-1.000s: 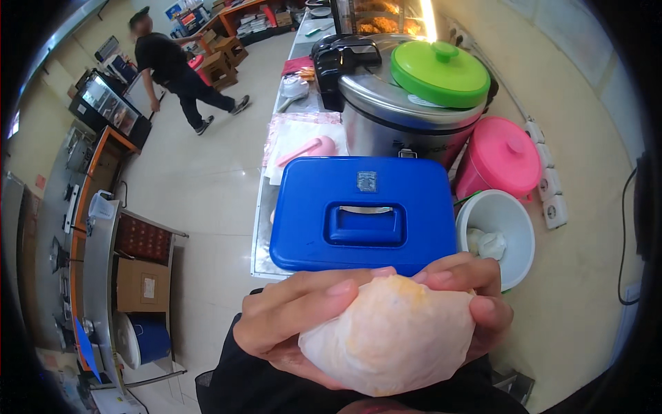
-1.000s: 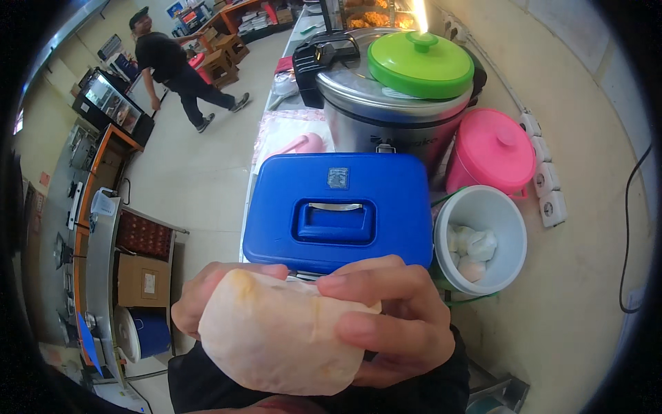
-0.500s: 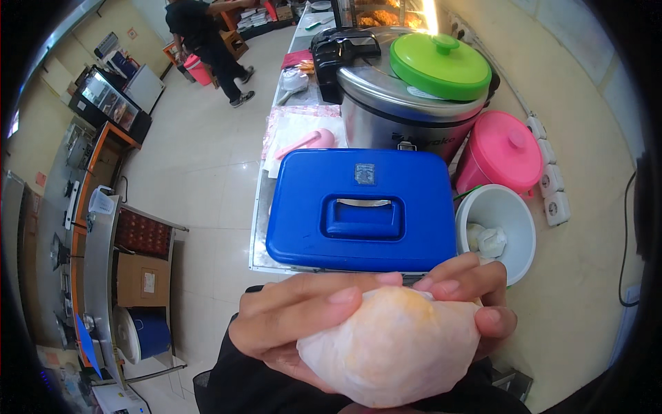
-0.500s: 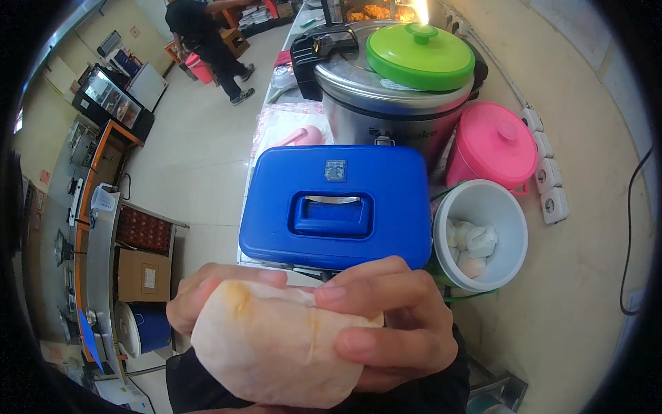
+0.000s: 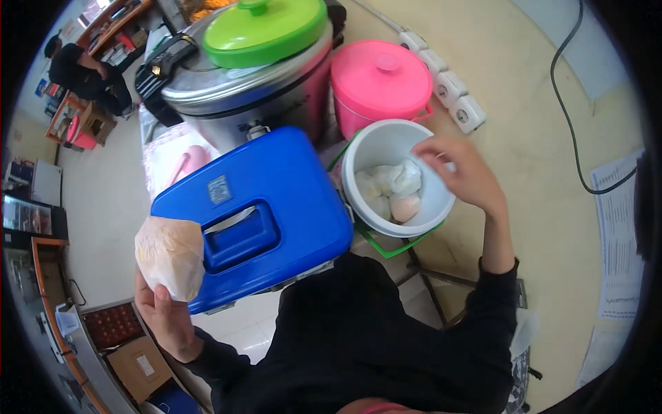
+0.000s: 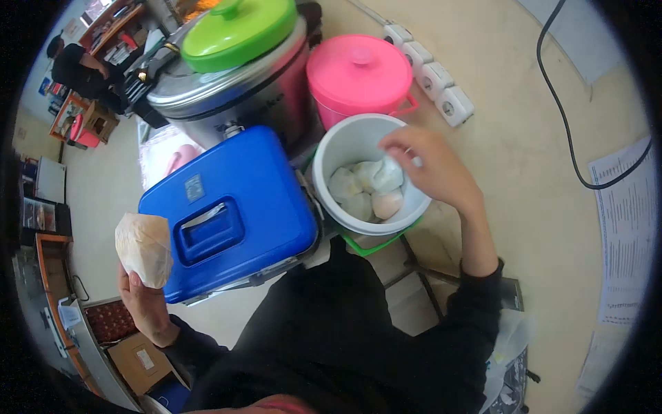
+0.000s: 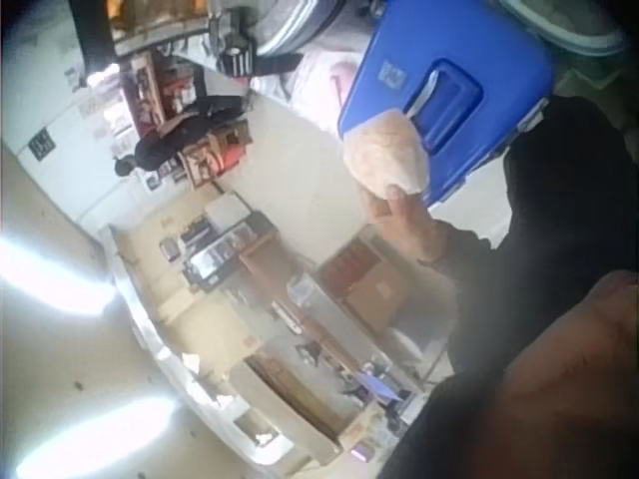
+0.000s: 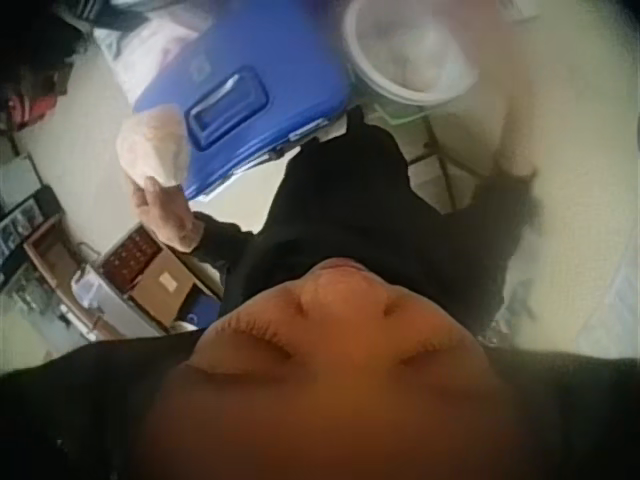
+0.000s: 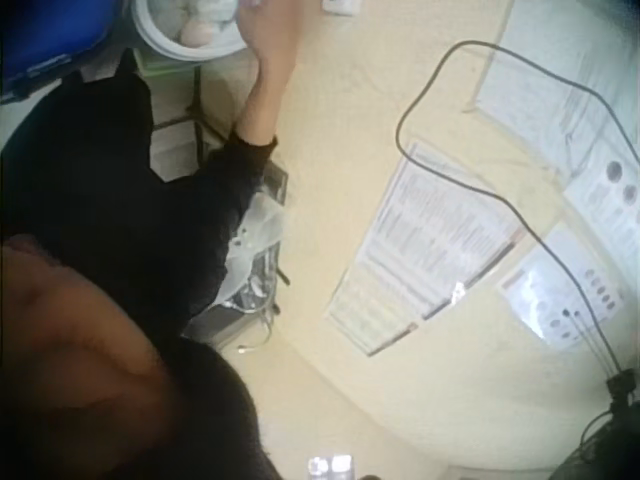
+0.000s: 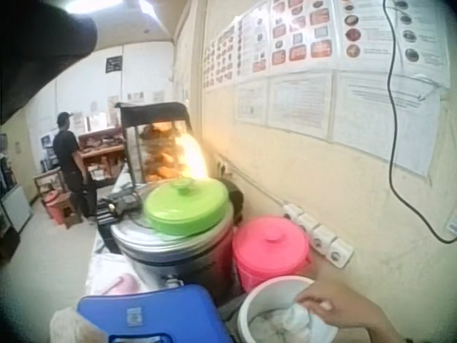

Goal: The person rinses a pink cloth under a faucet in a sink, then opens a white bucket and removes wrapped food items, placing them onto the lid of a blue cooler.

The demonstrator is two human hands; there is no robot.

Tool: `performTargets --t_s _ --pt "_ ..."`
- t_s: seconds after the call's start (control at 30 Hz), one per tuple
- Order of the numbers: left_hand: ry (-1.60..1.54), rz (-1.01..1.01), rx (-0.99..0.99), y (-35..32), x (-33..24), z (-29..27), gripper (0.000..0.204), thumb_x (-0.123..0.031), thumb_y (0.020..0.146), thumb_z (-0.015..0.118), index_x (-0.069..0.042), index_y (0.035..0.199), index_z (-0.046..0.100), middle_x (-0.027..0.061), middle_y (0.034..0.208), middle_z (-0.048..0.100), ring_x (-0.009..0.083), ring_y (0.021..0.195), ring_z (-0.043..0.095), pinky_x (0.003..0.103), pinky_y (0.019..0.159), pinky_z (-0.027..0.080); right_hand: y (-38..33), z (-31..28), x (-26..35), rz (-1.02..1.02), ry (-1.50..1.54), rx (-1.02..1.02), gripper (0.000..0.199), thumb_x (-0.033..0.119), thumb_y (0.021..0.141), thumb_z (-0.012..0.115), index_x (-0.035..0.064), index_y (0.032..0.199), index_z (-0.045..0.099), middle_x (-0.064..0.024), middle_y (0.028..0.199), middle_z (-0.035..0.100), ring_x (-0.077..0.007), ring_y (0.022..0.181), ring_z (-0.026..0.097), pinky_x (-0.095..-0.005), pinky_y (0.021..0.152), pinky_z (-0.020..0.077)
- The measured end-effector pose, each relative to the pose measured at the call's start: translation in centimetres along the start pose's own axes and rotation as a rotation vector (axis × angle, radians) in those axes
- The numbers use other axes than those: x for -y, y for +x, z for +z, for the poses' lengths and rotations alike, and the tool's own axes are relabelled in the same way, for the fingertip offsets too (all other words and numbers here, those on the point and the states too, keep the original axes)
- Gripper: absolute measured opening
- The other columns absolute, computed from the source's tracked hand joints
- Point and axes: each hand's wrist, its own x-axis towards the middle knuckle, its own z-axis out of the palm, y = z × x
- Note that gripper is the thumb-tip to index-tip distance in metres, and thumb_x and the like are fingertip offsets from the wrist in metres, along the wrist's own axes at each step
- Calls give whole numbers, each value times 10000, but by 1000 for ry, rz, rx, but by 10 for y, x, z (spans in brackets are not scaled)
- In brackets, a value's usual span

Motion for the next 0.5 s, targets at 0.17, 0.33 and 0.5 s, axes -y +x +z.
performTargets --t_s 0.17,0.33,0.5 --pt "514 -21 25 26 -1 34 686 -263 741 734 53 1284 458 175 1191 565 259 1109 555 375 977 409 -4 66 -80 -27 -487 789 180 84 769 592 77 928 675 -98 879 653 -266 944 592 -430 770 461" --pt "590 -116 91 29 9 59 600 -269 761 722 -11 1261 513 136 1173 589 221 1102 556 349 974 409 10 106 -86 -592 -1048 1045 176 237 758 616 179 899 703 -6 951 653 -204 1154 427 -491 881 354" --pt "583 -113 24 22 11 61 545 -273 812 685 -27 1266 513 136 1186 575 225 1108 550 340 976 408 31 103 -82 -778 -1239 1125 366 436 639 709 189 910 705 29 1035 632 -211 1161 396 -514 928 309"
